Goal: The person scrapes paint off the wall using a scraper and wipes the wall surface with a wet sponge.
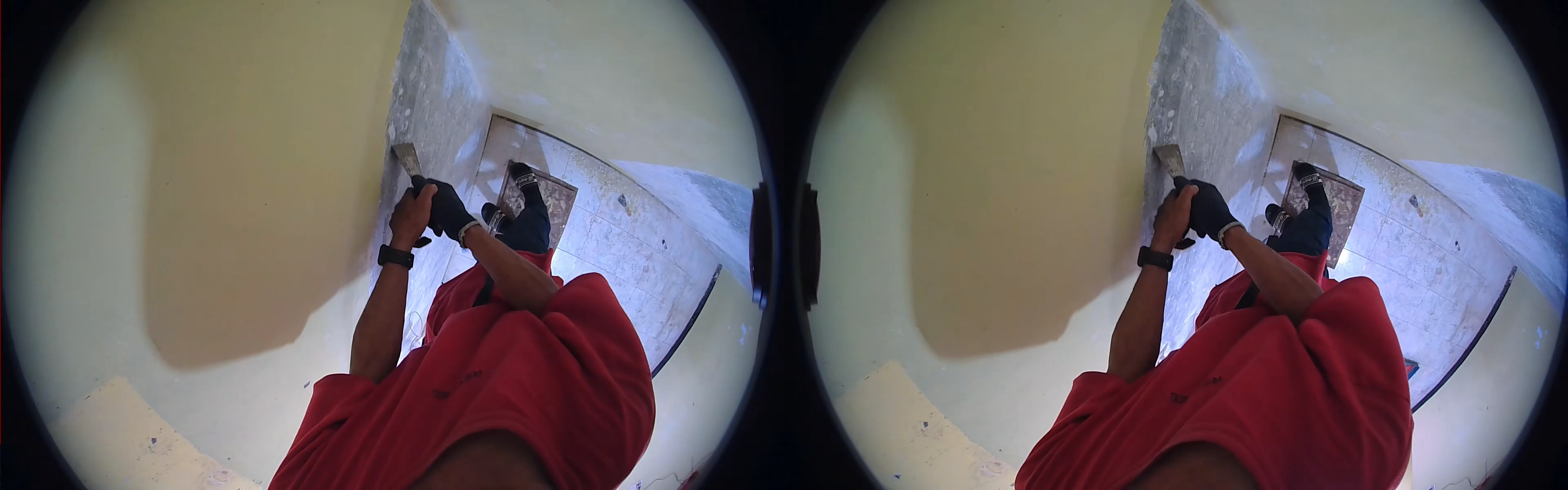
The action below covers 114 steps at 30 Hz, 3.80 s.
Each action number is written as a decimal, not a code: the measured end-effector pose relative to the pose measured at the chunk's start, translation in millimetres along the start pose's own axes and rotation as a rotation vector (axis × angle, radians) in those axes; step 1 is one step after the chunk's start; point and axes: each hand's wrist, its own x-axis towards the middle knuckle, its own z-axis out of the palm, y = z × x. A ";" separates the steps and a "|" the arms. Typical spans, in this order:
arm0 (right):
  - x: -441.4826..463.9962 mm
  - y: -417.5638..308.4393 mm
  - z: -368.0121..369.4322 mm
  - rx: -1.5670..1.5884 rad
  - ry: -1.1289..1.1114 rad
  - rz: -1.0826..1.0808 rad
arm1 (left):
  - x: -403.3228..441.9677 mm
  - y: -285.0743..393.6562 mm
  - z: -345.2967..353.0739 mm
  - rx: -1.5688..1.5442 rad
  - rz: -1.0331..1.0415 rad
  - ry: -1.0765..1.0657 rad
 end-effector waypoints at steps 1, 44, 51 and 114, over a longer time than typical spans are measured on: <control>5.1 -0.7 0.2 0.026 0.005 -0.009 | -1.2 7.3 -4.5 0.022 -0.013 0.013; 29.7 24.2 -24.6 -0.707 0.159 -0.443 | 14.8 2.1 27.3 0.027 0.105 0.143; 31.8 15.4 -17.7 -0.594 0.118 -0.383 | 27.6 -22.4 29.8 0.098 0.227 0.188; 11.3 -12.6 -14.9 -0.329 -0.003 -0.146 | 2.7 15.0 13.4 0.066 0.048 0.190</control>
